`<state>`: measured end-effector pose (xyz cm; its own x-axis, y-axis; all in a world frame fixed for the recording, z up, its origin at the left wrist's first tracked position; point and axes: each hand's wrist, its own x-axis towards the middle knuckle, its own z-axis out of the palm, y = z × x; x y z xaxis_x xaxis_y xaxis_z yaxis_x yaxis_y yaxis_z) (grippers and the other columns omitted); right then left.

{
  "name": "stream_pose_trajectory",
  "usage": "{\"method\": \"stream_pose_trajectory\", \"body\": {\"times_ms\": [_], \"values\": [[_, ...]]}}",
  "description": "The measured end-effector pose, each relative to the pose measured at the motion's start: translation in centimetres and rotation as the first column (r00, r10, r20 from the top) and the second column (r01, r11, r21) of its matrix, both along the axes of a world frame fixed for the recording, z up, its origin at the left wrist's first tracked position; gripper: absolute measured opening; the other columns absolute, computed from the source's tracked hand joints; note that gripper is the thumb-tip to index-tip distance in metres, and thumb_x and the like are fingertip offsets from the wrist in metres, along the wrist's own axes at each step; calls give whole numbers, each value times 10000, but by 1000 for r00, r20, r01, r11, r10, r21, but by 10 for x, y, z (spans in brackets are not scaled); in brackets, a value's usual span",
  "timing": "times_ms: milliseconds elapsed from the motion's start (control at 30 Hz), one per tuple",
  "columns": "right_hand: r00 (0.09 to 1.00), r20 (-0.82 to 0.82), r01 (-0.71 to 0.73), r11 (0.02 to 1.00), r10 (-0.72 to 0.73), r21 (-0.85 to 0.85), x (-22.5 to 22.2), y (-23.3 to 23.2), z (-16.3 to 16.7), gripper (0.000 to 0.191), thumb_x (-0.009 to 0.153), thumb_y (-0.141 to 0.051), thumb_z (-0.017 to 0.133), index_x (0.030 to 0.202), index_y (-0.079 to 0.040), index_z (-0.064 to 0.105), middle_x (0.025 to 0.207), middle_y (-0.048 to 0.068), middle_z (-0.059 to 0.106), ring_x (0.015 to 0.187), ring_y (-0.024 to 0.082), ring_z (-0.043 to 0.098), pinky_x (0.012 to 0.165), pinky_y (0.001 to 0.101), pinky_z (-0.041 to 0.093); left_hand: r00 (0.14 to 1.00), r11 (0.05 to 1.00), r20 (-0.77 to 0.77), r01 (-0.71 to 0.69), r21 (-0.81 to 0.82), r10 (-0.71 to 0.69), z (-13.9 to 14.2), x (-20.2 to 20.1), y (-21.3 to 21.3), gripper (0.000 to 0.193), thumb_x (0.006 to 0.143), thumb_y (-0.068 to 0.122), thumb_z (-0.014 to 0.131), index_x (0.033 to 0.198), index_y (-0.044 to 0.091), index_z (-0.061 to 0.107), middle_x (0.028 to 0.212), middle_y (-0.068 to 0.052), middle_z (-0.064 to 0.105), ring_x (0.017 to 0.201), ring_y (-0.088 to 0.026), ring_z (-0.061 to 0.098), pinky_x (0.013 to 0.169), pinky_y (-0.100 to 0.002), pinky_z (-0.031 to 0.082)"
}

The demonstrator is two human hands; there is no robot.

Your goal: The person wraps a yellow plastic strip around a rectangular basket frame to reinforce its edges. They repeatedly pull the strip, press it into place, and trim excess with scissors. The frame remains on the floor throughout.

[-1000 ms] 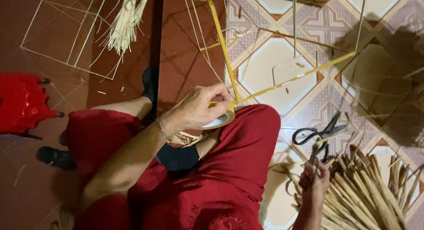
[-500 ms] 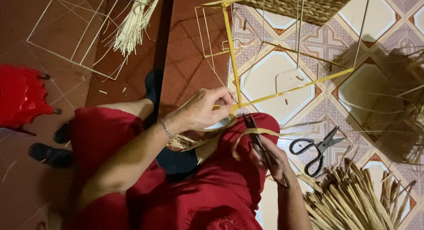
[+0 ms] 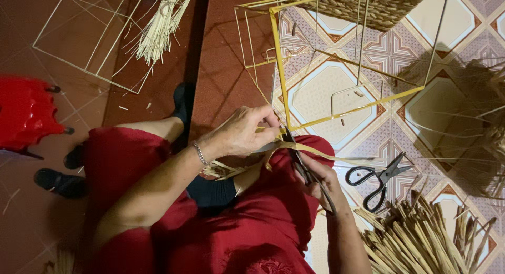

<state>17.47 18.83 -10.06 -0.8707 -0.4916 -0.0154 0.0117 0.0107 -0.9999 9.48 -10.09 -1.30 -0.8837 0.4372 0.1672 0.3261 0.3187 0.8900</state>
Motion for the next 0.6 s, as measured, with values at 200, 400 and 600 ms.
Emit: {"method": "stream_pose_trajectory", "body": {"times_ms": [200,400,600], "values": [[996,-88,37,999,-34,32,0,-2,-12,855,928,-608,674,1490,21,533,866,-2,589,700,80,497,600,217,416,1000,999,28,-12,-33,13,4,0,-1,186,907,161,673,966,-11,638,872,-173,761,820,-284,777,729,-394,589],[976,-194,93,995,-97,-33,2,-15,-20,661,1053,-441,645,1484,45,519,975,2,602,800,104,532,693,226,447,998,1000,65,22,-6,-21,0,-2,-4,155,914,140,656,956,-8,646,904,-145,778,823,-240,775,743,-377,594],[990,-97,96,994,-100,-50,1,-16,-3,773,988,-578,623,1409,63,518,985,-11,568,812,87,509,694,229,436,993,987,100,42,155,-58,0,-3,3,106,937,95,663,922,-5,632,1250,-193,693,1003,-261,773,772,-348,634]]}}
